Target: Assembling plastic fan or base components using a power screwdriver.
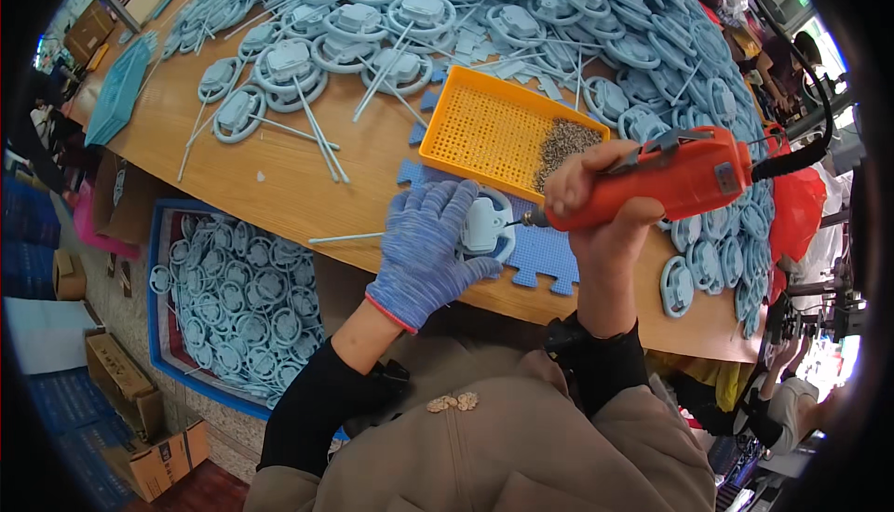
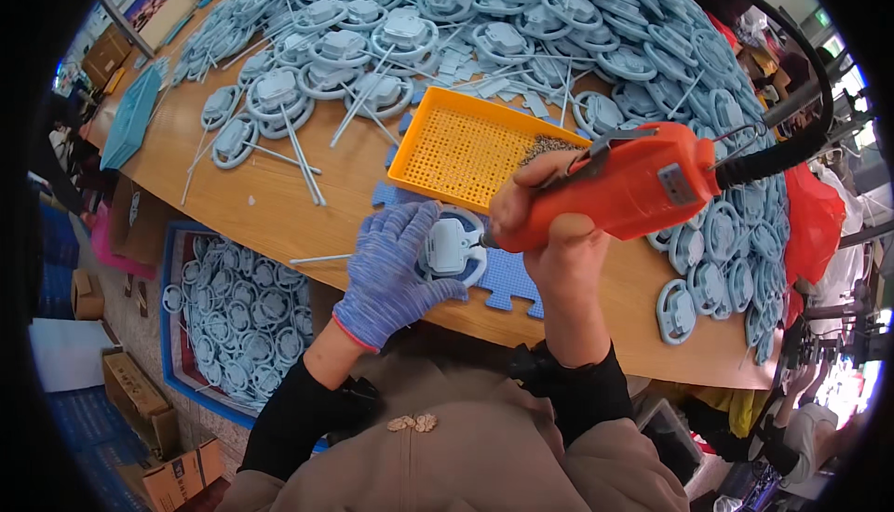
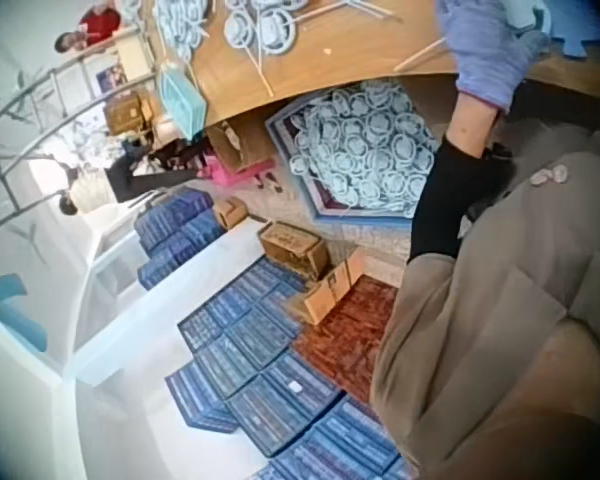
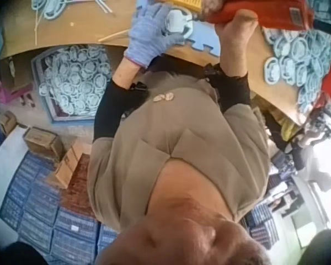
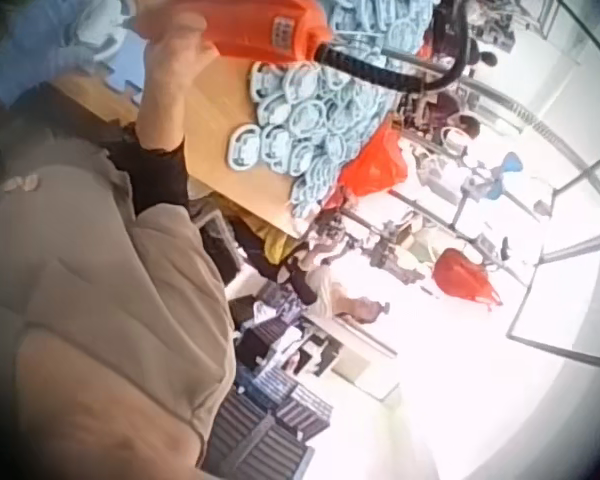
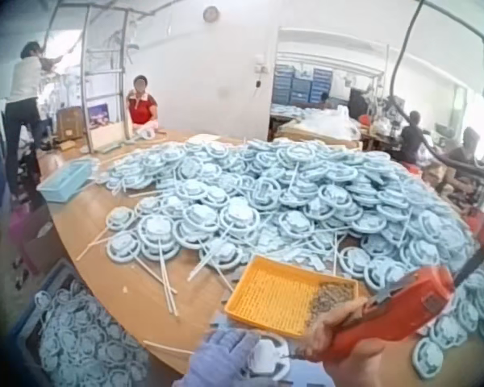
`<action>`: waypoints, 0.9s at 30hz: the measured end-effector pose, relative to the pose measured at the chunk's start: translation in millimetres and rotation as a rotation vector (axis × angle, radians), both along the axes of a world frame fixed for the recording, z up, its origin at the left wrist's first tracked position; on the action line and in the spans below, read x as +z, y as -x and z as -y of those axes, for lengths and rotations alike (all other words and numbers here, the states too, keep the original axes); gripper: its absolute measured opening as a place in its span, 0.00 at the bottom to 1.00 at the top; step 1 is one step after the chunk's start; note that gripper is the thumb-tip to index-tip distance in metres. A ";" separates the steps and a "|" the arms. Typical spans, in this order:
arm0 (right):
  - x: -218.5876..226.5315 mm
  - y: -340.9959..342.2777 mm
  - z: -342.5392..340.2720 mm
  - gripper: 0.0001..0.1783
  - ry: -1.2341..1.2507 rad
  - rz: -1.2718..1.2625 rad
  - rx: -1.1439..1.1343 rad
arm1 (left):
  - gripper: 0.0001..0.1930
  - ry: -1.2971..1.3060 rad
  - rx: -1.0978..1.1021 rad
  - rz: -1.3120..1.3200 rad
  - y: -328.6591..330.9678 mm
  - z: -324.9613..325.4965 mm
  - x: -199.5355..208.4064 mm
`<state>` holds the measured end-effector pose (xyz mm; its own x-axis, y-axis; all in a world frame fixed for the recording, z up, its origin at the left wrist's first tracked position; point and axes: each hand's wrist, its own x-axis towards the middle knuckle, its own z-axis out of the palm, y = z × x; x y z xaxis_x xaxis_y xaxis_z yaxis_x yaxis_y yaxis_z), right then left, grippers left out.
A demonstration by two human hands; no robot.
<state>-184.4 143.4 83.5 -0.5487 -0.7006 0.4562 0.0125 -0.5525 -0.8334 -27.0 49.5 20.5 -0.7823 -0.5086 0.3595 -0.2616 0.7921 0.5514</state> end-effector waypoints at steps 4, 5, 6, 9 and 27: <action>-4.1 -2.1 -3.9 0.40 0.005 -0.019 0.012 | 0.43 0.044 -0.024 0.049 4.6 -12.0 -2.8; -4.7 -4.0 -3.0 0.40 0.002 -0.018 0.016 | 0.40 0.057 -0.007 0.038 4.5 -12.7 -5.8; -5.2 -5.8 -3.5 0.40 -0.015 -0.021 0.009 | 0.38 0.069 0.009 0.025 4.9 -14.0 -8.1; -9.1 -4.9 -2.3 0.40 -0.032 -0.018 0.012 | 0.34 0.060 0.009 0.050 5.9 -15.4 -7.2; -11.9 -1.4 17.1 0.31 -0.104 -0.020 0.193 | 0.33 0.033 -0.014 0.045 14.0 3.6 -7.4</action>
